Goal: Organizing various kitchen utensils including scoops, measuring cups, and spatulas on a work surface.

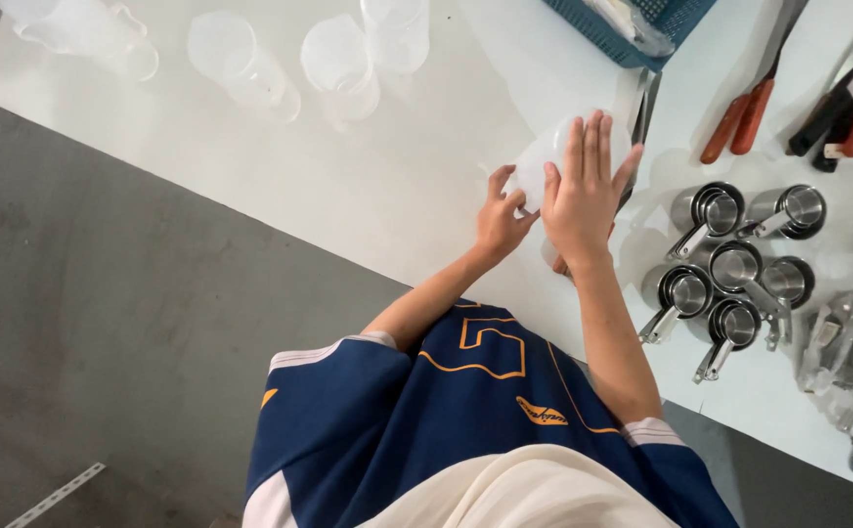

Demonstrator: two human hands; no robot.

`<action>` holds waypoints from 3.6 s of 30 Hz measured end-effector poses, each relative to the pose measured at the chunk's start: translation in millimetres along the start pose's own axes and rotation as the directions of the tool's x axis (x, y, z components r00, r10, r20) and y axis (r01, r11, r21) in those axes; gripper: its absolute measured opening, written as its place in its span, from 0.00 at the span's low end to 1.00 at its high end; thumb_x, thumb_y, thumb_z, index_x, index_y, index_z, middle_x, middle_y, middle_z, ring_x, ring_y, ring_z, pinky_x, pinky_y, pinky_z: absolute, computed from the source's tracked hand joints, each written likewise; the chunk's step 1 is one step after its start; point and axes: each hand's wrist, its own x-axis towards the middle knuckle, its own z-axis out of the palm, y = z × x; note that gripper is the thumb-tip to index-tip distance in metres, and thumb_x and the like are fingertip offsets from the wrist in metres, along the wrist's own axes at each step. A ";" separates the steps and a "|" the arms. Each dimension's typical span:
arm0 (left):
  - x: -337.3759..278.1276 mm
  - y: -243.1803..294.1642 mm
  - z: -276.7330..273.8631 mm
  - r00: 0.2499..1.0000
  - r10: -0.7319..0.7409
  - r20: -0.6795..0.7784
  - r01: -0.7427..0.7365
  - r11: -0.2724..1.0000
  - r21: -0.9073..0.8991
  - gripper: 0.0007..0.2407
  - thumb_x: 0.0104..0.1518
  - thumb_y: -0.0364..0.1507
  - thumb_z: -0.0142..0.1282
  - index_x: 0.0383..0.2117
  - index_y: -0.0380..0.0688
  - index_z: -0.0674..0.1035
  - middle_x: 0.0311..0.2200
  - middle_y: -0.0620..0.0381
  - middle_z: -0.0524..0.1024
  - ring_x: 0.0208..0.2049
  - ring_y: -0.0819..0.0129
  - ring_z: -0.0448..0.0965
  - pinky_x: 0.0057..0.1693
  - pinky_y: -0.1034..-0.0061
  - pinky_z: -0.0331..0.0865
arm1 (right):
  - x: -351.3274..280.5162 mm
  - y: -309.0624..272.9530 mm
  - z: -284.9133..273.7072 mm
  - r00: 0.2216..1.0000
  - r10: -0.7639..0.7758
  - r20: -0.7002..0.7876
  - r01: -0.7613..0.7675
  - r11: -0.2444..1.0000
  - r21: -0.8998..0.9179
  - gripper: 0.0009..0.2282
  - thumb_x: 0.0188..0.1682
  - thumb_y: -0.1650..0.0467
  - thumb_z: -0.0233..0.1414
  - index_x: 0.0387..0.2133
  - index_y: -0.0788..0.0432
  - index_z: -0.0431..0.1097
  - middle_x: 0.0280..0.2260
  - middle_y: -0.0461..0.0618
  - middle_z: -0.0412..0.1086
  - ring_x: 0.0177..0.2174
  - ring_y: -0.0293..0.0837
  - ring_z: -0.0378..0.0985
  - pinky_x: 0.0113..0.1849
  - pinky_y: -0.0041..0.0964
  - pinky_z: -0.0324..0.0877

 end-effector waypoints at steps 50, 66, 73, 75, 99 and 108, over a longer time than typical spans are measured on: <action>152.2 -45.8 -132.0 0.884 -0.433 0.176 0.277 0.185 -0.943 0.19 0.66 0.37 0.52 0.54 0.33 0.75 0.57 0.40 0.69 0.52 0.50 0.77 0.52 0.54 0.77 | -191.7 85.3 39.3 0.736 0.626 0.258 -0.312 -0.025 0.950 0.06 0.57 0.81 0.47 0.44 0.63 0.67 0.39 0.50 0.71 0.36 0.42 0.77 0.40 0.35 0.72; 121.2 -32.5 -138.0 0.853 -0.489 0.184 0.281 0.133 -0.950 0.21 0.63 0.41 0.54 0.57 0.42 0.72 0.55 0.53 0.75 0.52 0.57 0.78 0.52 0.54 0.76 | -181.2 93.0 34.8 0.731 0.611 0.304 -0.414 0.043 0.909 0.08 0.64 0.76 0.47 0.45 0.70 0.75 0.30 0.57 0.73 0.31 0.44 0.78 0.39 0.35 0.73; 93.6 -102.6 -98.7 0.855 -0.503 0.122 0.247 0.189 -0.950 0.13 0.59 0.24 0.67 0.27 0.51 0.69 0.29 0.65 0.69 0.35 0.72 0.72 0.44 0.62 0.73 | -145.5 66.0 10.2 0.793 0.561 0.240 -0.353 0.100 0.930 0.11 0.55 0.79 0.47 0.49 0.68 0.73 0.40 0.52 0.76 0.37 0.41 0.79 0.39 0.34 0.75; 86.0 -89.5 -97.6 0.895 -0.437 0.094 0.188 0.178 -0.966 0.14 0.57 0.21 0.66 0.25 0.53 0.69 0.32 0.64 0.73 0.37 0.72 0.76 0.42 0.67 0.71 | -144.5 63.2 11.2 0.793 0.546 0.271 -0.372 0.080 0.925 0.10 0.56 0.80 0.47 0.47 0.68 0.73 0.39 0.53 0.77 0.37 0.41 0.79 0.40 0.34 0.75; 10.7 52.3 -184.2 0.916 -0.249 0.316 0.181 -0.446 -0.877 0.26 0.68 0.37 0.47 0.64 0.27 0.62 0.64 0.30 0.62 0.64 0.38 0.69 0.59 0.60 0.72 | -85.3 -9.5 -71.4 0.956 -0.102 0.274 -0.144 -0.980 0.140 0.42 0.56 0.43 0.30 0.74 0.62 0.33 0.75 0.55 0.31 0.72 0.49 0.32 0.69 0.57 0.35; -13.8 -30.8 -171.5 0.895 -0.437 0.085 0.176 0.172 -0.969 0.09 0.65 0.31 0.61 0.41 0.41 0.74 0.54 0.48 0.68 0.40 0.65 0.68 0.62 0.47 0.75 | -86.4 -15.9 -66.2 0.955 -0.206 0.213 -0.237 -0.962 0.135 0.42 0.55 0.42 0.26 0.73 0.59 0.29 0.74 0.52 0.27 0.73 0.45 0.26 0.69 0.58 0.32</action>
